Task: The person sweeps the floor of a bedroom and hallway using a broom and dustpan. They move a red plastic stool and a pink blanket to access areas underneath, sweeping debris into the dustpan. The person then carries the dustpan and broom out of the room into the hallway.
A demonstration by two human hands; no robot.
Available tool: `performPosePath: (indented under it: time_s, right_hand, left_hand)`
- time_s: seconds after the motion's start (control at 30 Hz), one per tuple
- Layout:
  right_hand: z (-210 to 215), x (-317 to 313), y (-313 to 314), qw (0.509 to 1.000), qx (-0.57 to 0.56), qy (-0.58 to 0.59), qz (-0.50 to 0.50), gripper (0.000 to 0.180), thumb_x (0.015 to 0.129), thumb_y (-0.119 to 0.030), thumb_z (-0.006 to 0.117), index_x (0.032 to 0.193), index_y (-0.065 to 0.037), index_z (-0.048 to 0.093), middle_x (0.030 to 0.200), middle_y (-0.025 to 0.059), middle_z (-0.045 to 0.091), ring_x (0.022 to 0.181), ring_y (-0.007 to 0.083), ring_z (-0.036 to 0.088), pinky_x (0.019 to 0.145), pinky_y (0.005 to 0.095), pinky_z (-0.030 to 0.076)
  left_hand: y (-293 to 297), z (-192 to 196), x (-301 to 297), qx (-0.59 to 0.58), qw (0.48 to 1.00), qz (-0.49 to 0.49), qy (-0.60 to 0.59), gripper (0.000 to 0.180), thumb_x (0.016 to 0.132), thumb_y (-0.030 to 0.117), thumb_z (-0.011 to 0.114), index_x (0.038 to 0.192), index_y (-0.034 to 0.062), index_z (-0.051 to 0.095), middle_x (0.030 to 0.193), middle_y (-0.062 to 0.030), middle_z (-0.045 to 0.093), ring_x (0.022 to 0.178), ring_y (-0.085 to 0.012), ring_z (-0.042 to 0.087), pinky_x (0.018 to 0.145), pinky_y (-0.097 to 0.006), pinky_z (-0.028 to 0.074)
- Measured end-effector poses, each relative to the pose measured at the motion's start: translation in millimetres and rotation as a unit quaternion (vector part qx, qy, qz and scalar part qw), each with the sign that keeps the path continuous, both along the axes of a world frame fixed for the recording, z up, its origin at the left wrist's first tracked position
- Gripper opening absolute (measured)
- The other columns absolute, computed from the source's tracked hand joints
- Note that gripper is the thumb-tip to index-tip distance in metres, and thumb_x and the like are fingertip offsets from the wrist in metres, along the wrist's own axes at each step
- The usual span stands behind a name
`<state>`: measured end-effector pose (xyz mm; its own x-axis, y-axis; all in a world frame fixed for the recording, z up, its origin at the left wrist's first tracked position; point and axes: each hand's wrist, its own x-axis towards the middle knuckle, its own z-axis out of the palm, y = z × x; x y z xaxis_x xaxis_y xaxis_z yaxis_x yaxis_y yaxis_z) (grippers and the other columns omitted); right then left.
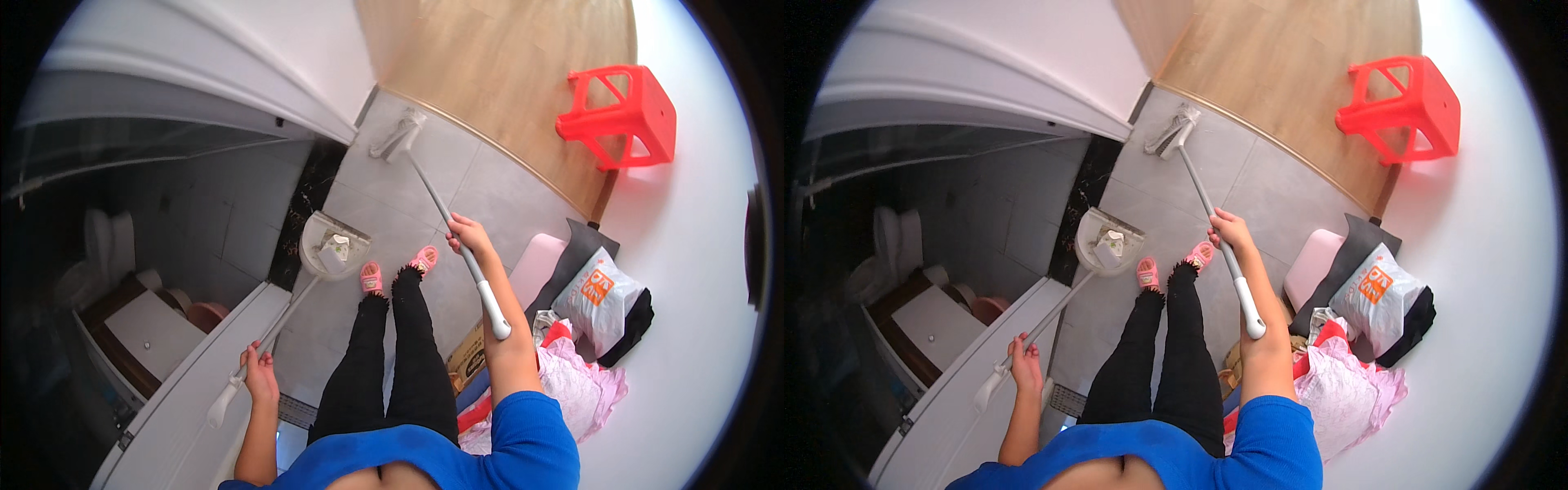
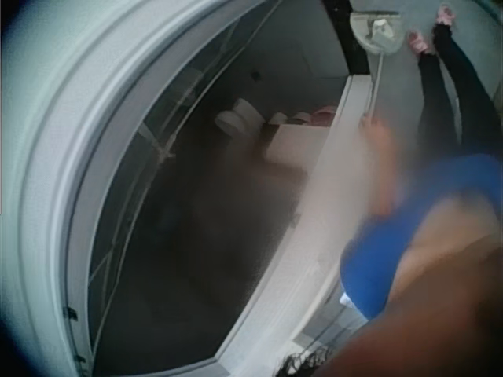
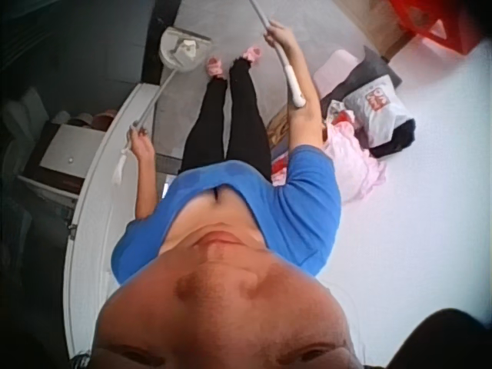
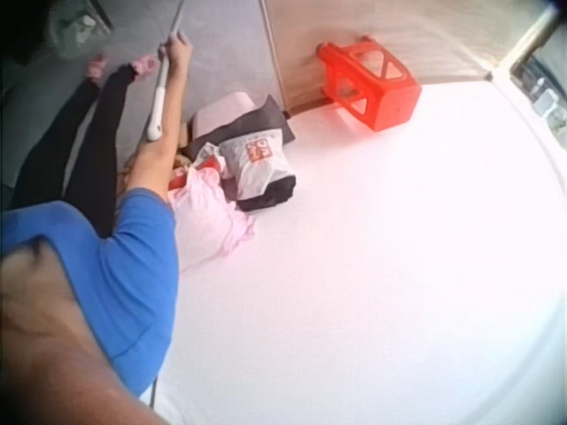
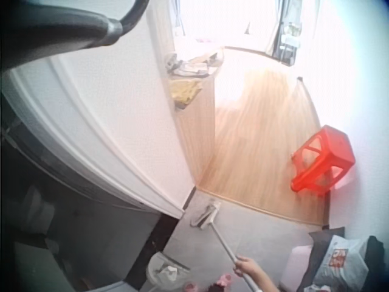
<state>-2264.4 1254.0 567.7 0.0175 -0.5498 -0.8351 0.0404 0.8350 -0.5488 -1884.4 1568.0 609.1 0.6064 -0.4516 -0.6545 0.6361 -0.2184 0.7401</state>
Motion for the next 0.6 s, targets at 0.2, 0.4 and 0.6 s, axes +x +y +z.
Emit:
performPosePath:
  time_s: [0.2,0.4,0.6]
  right_hand:
    - [13.6,-72.0,56.3,0.994,0.013,-0.012,-0.104,0.051,0.082,-0.012,0.052,0.129,-0.012,0.033,0.062,0.0067,0.049,0.041,0.0106,0.042,0.036,0.022,0.036]
    - [46.6,-115.4,141.5,0.99,0.011,0.073,-0.119,0.05,0.081,-0.009,0.052,0.128,-0.01,0.035,0.055,0.0039,0.047,0.038,0.0107,0.042,0.035,0.0237,0.034]
    - [66.2,-83.1,96.9,0.995,-0.088,-0.001,-0.048,0.051,0.08,-0.009,0.052,0.128,-0.006,0.035,0.054,0.0035,0.047,0.036,0.0096,0.042,0.033,0.0242,0.034]
  left_hand:
    - [-55.1,25.4,-21.5,-0.005,0.998,-0.066,-0.014,0.014,0.088,0.023,0.047,0.091,0.0095,0.044,0.102,-0.0025,0.049,0.07,-0.0108,0.043,0.068,-0.023,0.036]
    - [-119.4,54.2,-48.0,-0.009,0.984,-0.173,-0.037,0.015,0.088,0.023,0.046,0.091,0.0082,0.046,0.1,-0.0018,0.049,0.07,-0.0093,0.043,0.068,-0.023,0.036]
    - [-169.2,69.9,-55.9,-0.012,0.969,-0.242,-0.053,0.02,0.088,0.023,0.046,0.094,0.0041,0.047,0.089,-0.0025,0.05,0.069,-0.0088,0.044,0.066,-0.022,0.037]
